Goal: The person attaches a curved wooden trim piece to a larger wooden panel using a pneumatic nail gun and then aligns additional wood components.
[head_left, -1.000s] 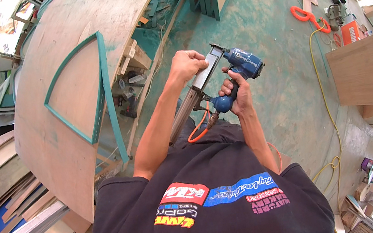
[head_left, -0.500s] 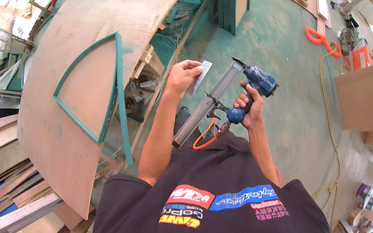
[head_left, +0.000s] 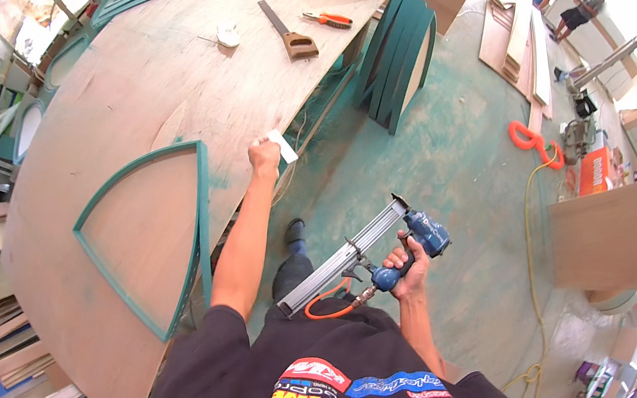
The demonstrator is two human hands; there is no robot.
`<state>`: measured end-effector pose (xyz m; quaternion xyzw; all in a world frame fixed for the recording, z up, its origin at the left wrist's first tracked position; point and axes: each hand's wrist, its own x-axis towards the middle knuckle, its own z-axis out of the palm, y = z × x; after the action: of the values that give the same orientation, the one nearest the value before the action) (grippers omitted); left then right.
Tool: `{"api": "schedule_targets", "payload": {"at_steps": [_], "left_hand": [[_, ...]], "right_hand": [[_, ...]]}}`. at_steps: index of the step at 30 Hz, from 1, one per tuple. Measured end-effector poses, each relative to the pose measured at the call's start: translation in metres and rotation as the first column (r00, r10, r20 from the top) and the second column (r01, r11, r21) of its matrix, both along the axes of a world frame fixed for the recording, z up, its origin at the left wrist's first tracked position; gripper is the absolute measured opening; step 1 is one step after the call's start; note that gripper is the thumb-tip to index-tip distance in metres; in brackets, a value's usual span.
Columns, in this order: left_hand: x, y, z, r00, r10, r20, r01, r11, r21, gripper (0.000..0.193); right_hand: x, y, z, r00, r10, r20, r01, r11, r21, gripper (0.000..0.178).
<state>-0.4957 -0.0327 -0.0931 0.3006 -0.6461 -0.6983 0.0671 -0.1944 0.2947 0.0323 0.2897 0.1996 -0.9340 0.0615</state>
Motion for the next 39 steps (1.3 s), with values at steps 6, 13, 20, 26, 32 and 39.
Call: {"api": "schedule_targets", "payload": {"at_steps": [6, 13, 20, 26, 32, 39], "left_hand": [[-0.145, 0.015, 0.011, 0.999, 0.049, 0.015, -0.047, 0.990, -0.136, 0.043], [-0.206, -0.023, 0.033, 0.941, -0.268, 0.206, 0.243, 0.960, 0.136, 0.047], [-0.102, -0.002, 0.039, 0.871, -0.455, 0.184, 0.490, 0.833, -0.257, 0.053], [0.024, 0.088, 0.243, 0.265, -0.950, -0.166, 0.935, 0.295, -0.195, 0.053], [0.034, 0.173, 0.258, 0.285, -0.954, 0.096, 0.894, 0.229, -0.384, 0.053], [0.034, 0.193, 0.242, 0.284, -0.950, 0.128, 0.926, 0.237, -0.293, 0.041]], "right_hand": [[-0.054, -0.022, 0.022, 0.992, -0.119, -0.033, 0.119, 0.993, -0.001, 0.029], [-0.074, -0.048, 0.052, 0.972, -0.220, -0.081, 0.227, 0.971, 0.079, 0.030], [-0.077, -0.037, 0.058, 0.948, -0.304, -0.094, 0.310, 0.949, 0.058, 0.029], [-0.103, -0.034, 0.088, 0.961, -0.243, -0.131, 0.256, 0.963, 0.088, 0.030], [-0.103, -0.034, 0.098, 0.972, -0.189, -0.140, 0.203, 0.975, 0.087, 0.029], [-0.099, -0.031, 0.098, 0.973, -0.174, -0.152, 0.190, 0.978, 0.092, 0.029]]}}
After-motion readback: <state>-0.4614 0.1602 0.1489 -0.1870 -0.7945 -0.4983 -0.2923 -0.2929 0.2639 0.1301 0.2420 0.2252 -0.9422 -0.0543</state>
